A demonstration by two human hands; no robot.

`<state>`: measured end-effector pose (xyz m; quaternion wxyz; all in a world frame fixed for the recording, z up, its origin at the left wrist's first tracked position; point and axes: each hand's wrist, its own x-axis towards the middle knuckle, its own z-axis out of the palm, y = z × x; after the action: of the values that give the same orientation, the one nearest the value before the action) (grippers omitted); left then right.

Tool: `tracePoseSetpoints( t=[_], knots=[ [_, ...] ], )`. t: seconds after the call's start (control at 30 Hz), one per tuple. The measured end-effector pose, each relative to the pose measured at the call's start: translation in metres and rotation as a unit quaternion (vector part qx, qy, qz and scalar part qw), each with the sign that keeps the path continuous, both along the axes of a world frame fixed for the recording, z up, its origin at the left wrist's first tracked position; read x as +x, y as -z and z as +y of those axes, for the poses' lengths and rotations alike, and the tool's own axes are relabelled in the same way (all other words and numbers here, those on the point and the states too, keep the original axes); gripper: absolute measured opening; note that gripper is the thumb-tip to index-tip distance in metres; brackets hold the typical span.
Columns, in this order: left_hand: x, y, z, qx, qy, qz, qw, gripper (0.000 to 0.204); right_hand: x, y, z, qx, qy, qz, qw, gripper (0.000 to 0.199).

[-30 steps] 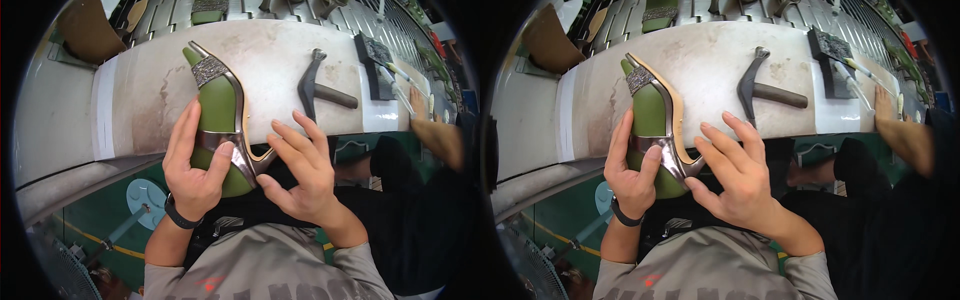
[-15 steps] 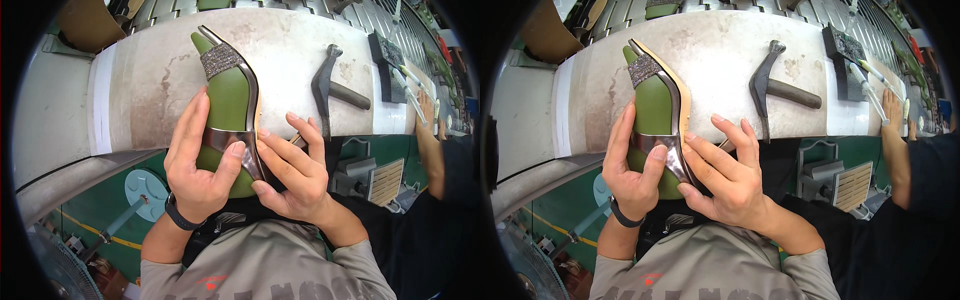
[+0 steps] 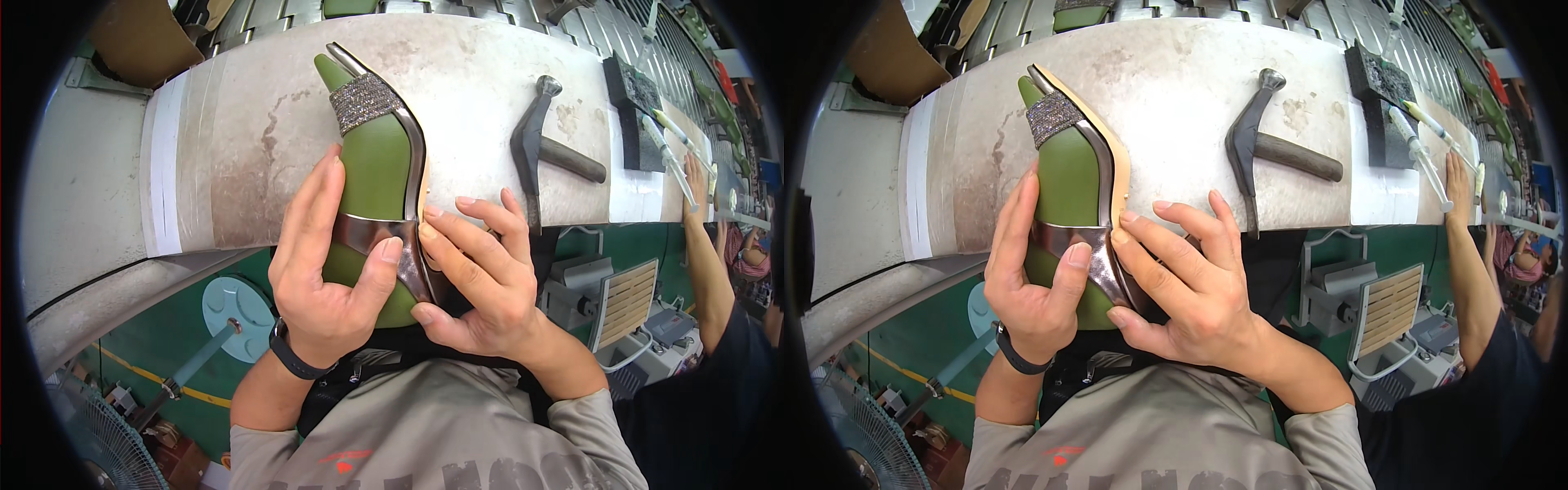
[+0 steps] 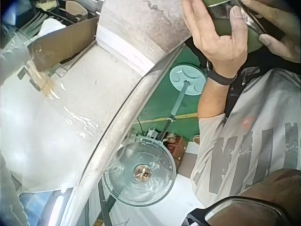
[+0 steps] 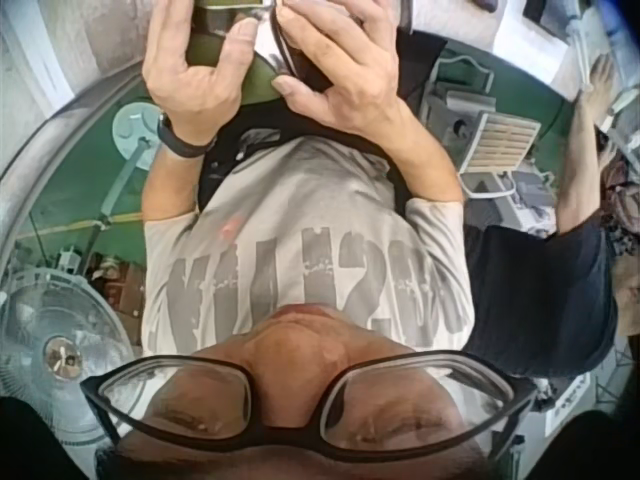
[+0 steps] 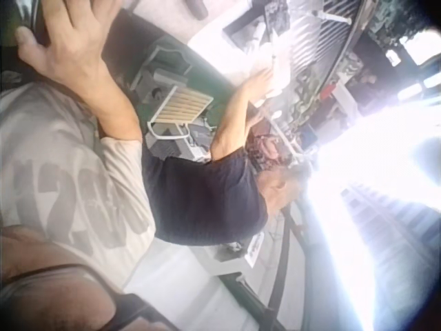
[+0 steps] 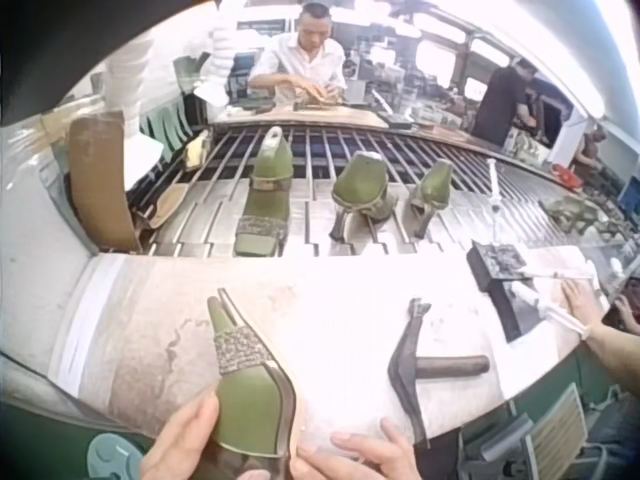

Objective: The person assembles high-heeled shoes on shoe lasts by hammering the shoe parts with a hammer, applying adhesive with a syringe, pressing the soles onto the shoes by hand, and hammering the edges to secure them.

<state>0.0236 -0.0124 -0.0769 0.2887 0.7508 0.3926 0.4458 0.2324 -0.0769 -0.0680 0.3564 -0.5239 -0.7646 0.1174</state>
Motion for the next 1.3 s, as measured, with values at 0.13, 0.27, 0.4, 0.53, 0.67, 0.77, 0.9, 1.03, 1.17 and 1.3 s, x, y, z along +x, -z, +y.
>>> tracePoseSetpoints(
  t=[0.13, 0.27, 0.4, 0.53, 0.67, 0.77, 0.9, 1.03, 1.17, 1.3],
  knots=[
    [-0.001, 0.001, 0.0, -0.01, -0.001, -0.011, 1.0, 0.071, -0.001, 0.0, 0.002, -0.016, 0.003, 0.015, 1.0, 0.067],
    [0.0, 0.001, 0.001, -0.008, 0.0, -0.01, 1.0, 0.071, 0.001, -0.003, 0.002, -0.022, -0.005, 0.005, 1.0, 0.07],
    [-0.001, 0.001, 0.003, 0.001, 0.006, -0.009, 1.0, 0.071, 0.002, -0.01, 0.004, -0.037, -0.015, -0.003, 0.999, 0.07],
    [-0.001, -0.002, 0.002, -0.003, 0.0, -0.005, 1.0, 0.071, 0.008, -0.023, 0.011, -0.076, -0.042, 0.01, 0.996, 0.065],
    [-0.001, -0.001, 0.0, -0.004, -0.01, -0.006, 1.0, 0.071, 0.018, -0.024, 0.035, -0.1, 0.012, 0.132, 0.986, 0.034],
    [0.001, 0.0, 0.0, -0.001, -0.014, -0.008, 1.0, 0.072, 0.021, -0.023, 0.057, -0.22, 0.029, 0.3, 0.928, 0.031],
    [0.001, 0.001, 0.0, 0.0, -0.022, -0.012, 1.0, 0.073, 0.017, -0.014, 0.084, -0.222, 0.011, 0.377, 0.899, 0.027],
    [0.001, 0.003, 0.004, 0.0, -0.021, -0.017, 1.0, 0.074, 0.023, -0.023, 0.113, -0.298, 0.009, 0.381, 0.875, 0.025],
    [-0.003, -0.005, 0.008, 0.005, -0.015, -0.008, 1.0, 0.074, 0.016, -0.033, 0.128, -0.297, 0.005, 0.311, 0.903, 0.026],
    [0.0, -0.019, 0.003, -0.094, -0.038, 0.009, 0.995, 0.083, 0.018, -0.027, 0.122, -0.31, 0.024, 0.249, 0.917, 0.027]
  ],
)
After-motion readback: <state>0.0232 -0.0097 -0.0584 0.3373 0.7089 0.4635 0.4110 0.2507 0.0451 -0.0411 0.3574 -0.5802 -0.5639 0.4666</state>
